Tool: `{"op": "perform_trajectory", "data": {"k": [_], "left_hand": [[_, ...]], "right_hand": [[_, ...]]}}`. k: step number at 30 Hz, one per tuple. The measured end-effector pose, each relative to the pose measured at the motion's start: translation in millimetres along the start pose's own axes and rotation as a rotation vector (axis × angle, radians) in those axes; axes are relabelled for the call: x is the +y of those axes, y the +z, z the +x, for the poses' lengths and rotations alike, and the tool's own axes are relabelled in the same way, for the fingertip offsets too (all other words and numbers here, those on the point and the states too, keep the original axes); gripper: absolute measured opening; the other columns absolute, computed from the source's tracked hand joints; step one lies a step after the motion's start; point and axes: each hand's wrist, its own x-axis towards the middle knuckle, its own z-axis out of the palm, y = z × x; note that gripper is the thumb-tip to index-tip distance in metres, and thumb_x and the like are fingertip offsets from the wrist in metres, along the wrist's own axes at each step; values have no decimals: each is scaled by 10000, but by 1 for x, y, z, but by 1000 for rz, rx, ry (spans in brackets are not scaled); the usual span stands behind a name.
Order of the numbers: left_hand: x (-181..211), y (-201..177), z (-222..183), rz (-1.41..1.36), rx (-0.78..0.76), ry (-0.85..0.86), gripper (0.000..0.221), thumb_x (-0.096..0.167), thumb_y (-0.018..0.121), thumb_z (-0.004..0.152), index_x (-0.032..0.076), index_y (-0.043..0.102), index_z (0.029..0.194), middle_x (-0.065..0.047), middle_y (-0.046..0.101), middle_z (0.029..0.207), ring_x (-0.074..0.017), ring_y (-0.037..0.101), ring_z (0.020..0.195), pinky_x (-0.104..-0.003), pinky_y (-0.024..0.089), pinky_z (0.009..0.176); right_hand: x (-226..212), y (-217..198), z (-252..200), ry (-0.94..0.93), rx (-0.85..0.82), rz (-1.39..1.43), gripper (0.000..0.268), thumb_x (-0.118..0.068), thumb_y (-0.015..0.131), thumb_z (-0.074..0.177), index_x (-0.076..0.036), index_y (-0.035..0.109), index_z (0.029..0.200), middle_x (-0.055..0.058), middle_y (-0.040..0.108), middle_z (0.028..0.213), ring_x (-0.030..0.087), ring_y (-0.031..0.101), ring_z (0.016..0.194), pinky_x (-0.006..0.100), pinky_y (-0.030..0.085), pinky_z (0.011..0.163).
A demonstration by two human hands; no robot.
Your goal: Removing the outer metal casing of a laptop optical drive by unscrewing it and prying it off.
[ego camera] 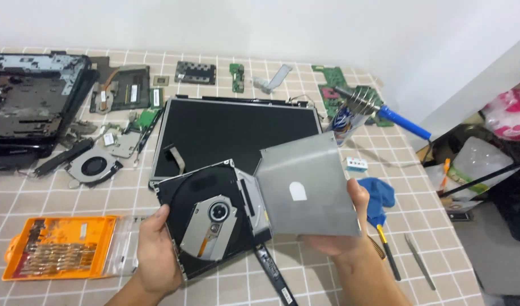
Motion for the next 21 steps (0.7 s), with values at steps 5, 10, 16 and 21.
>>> {"op": "perform_trajectory", "data": {"k": [5, 10, 16, 21], "left_hand": [[-1, -12, 9, 4, 34, -20, 620, 411, 197, 916, 110, 428, 1406, -125, 469, 1349, -347, 421, 1233, -513, 293, 1082], [-20, -52, 44, -47, -139, 210, 524, 258, 298, 932, -61, 514, 1288, -215, 554, 1303, -329, 510, 1230, -434, 341, 1107], [-19, -61, 49, -109, -569, -140, 634, 410, 409, 874, 21, 480, 1369, -210, 576, 1255, -390, 552, 1138, -540, 404, 1019], [-13, -59, 40, 22, -791, -19, 610, 414, 302, 956, 6, 432, 1390, -207, 533, 1315, -357, 499, 1219, -492, 381, 1060]], "right_hand": [[0, 11, 2, 39, -81, 63, 617, -535, 567, 890, -135, 473, 1350, 146, 526, 1287, 353, 507, 1158, 517, 475, 914], [11, -29, -8, -269, -57, -313, 533, -374, 599, 904, -18, 556, 1298, 171, 647, 1194, 295, 580, 1116, 449, 361, 1025], [14, 66, 16, -675, 160, -1911, 888, -588, 559, 685, -56, 406, 1380, 218, 387, 1421, 355, 334, 1368, 517, 234, 1153], [26, 72, 15, -657, 288, -2074, 939, -498, 746, 539, -149, 444, 1356, 205, 325, 1452, 404, 298, 1362, 572, 220, 1078]]}}
